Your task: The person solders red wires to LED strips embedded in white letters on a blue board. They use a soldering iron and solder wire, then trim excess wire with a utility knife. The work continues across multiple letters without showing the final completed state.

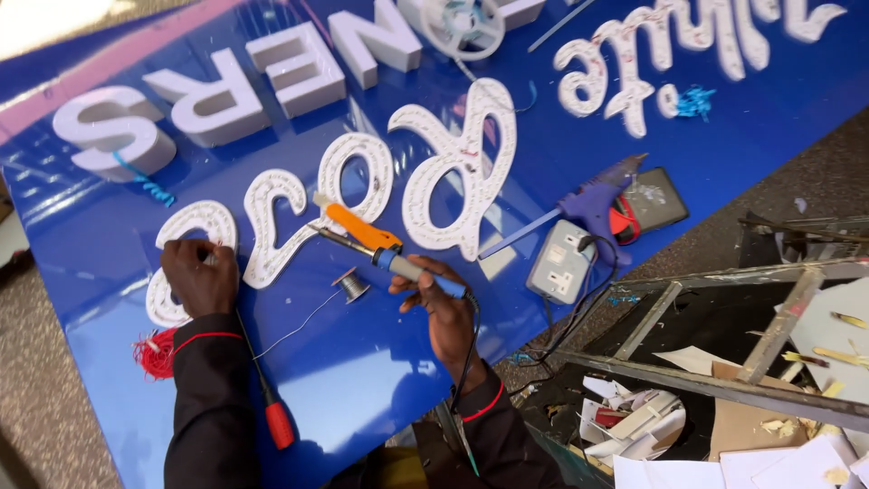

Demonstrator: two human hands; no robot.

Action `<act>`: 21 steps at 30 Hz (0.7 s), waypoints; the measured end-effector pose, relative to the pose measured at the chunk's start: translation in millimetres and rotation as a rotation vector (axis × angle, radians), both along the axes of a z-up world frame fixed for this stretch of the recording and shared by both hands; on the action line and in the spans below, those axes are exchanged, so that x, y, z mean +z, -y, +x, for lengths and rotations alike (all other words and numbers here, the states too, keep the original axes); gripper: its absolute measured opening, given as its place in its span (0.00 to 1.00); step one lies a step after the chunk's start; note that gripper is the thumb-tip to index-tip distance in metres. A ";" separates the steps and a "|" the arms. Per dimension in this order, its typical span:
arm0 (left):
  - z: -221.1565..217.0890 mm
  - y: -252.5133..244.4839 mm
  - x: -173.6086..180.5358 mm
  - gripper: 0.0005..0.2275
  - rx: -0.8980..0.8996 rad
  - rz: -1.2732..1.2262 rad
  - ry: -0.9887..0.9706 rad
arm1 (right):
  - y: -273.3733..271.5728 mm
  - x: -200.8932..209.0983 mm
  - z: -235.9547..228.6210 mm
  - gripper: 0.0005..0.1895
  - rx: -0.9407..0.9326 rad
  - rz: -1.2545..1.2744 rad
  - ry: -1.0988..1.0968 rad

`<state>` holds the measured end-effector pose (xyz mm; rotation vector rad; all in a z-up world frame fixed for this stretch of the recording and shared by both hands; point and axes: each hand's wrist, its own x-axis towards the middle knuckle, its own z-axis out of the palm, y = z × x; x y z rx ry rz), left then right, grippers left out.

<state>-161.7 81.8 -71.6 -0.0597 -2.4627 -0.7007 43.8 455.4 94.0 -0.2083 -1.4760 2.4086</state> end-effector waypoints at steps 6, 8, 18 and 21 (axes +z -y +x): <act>-3.7 -5.7 6.5 0.06 0.016 -0.007 -0.021 | 5.3 23.8 23.1 0.26 0.053 0.090 -0.075; -7.0 -5.3 5.0 0.06 -0.006 0.005 -0.055 | 17.6 31.7 25.6 0.27 0.055 0.101 -0.095; -14.2 -9.7 -1.8 0.06 -0.089 0.158 -0.050 | 127.9 41.5 18.9 0.23 -0.069 0.052 -0.090; -22.3 -11.3 -14.6 0.06 -0.030 0.163 -0.037 | 140.0 35.4 22.6 0.20 -0.049 0.049 -0.120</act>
